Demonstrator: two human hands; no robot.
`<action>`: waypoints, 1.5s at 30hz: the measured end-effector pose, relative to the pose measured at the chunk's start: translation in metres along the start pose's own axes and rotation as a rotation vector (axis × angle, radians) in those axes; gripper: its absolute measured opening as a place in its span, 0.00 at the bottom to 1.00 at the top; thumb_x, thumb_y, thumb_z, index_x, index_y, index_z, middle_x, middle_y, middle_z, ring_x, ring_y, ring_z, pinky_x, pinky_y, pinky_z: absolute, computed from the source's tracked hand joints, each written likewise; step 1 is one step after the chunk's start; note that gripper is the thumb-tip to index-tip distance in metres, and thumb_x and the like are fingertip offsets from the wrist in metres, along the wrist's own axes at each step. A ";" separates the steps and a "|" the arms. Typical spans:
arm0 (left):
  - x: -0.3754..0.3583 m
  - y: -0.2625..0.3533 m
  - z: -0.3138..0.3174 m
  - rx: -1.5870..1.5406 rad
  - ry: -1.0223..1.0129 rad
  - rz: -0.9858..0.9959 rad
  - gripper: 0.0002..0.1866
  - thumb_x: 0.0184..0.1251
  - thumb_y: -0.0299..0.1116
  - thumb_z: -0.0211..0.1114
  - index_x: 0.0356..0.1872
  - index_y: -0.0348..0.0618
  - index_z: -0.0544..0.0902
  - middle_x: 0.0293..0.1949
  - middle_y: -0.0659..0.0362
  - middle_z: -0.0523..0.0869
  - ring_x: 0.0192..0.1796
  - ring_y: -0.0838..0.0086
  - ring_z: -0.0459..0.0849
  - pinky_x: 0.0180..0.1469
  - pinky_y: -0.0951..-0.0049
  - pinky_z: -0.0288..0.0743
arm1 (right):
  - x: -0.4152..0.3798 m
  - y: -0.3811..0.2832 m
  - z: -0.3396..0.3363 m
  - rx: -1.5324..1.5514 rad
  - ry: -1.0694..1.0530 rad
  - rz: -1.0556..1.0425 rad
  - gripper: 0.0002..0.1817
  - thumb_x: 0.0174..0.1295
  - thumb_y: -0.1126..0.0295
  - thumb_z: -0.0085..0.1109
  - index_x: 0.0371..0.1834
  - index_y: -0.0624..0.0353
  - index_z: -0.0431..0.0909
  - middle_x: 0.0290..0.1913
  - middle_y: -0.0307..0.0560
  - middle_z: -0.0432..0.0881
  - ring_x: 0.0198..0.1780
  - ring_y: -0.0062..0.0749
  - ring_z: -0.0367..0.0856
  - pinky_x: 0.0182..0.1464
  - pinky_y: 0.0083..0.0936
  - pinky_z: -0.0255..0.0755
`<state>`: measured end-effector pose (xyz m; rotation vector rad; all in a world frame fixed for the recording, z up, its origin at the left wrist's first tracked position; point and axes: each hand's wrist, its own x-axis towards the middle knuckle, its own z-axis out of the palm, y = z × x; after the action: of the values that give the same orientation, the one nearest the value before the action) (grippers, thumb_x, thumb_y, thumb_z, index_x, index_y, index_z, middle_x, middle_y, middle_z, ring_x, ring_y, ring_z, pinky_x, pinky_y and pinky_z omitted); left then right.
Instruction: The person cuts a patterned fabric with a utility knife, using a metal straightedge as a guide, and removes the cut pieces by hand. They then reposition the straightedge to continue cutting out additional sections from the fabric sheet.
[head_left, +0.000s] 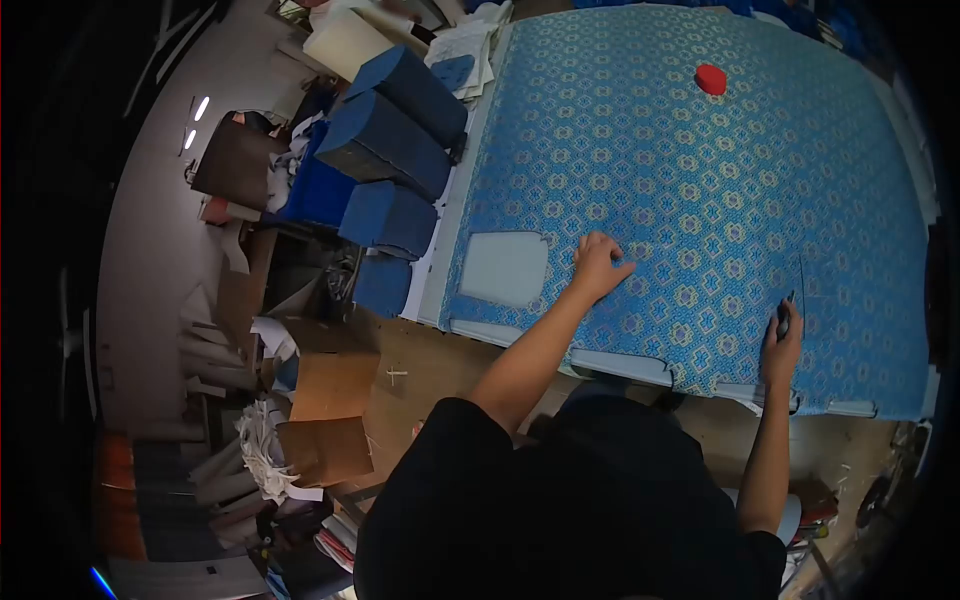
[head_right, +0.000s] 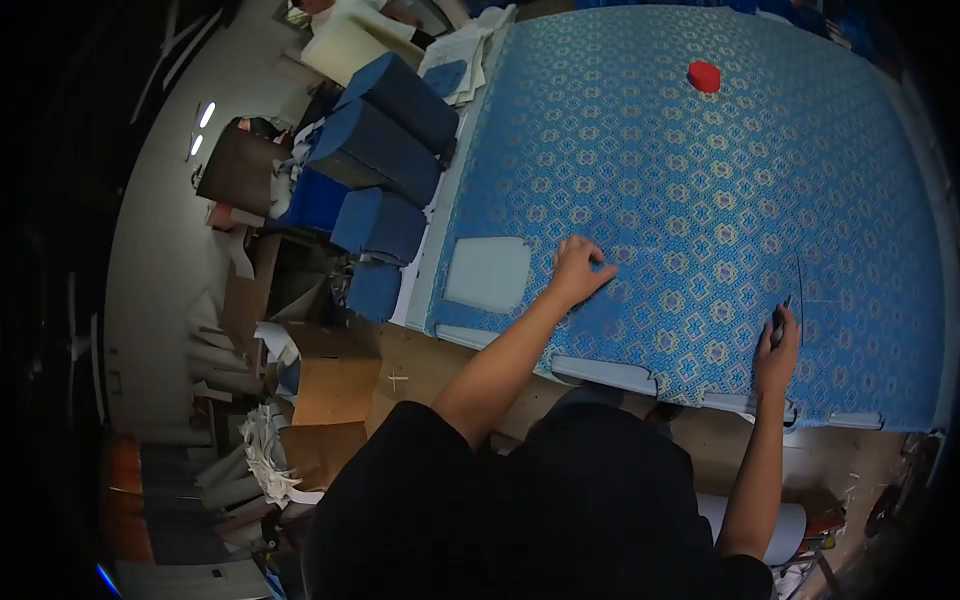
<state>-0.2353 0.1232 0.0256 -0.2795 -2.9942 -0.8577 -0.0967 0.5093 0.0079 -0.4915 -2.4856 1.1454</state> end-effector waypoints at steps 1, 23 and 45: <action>-0.007 0.005 -0.012 0.028 -0.045 -0.012 0.27 0.57 0.41 0.80 0.55 0.42 0.81 0.50 0.51 0.78 0.57 0.52 0.74 0.62 0.53 0.70 | 0.001 0.005 -0.004 0.010 0.002 -0.015 0.19 0.74 0.72 0.57 0.67 0.55 0.76 0.59 0.57 0.84 0.62 0.54 0.83 0.73 0.46 0.66; -0.005 -0.073 -0.062 0.192 0.607 -0.436 0.35 0.71 0.39 0.71 0.71 0.32 0.67 0.58 0.41 0.79 0.61 0.48 0.77 0.64 0.51 0.70 | 0.001 0.014 0.001 0.027 0.038 -0.059 0.22 0.69 0.78 0.55 0.66 0.61 0.74 0.60 0.58 0.84 0.61 0.57 0.82 0.81 0.50 0.49; -0.065 0.125 0.101 0.259 -0.011 0.025 0.35 0.78 0.49 0.60 0.77 0.39 0.66 0.81 0.40 0.55 0.84 0.42 0.47 0.82 0.39 0.42 | 0.019 0.045 -0.045 -0.023 -0.401 -0.236 0.28 0.69 0.75 0.61 0.72 0.59 0.69 0.76 0.61 0.69 0.76 0.59 0.67 0.77 0.53 0.62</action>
<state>-0.1455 0.2696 0.0016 -0.3141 -3.0576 -0.4587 -0.0857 0.5747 0.0040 0.0373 -2.7983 1.2155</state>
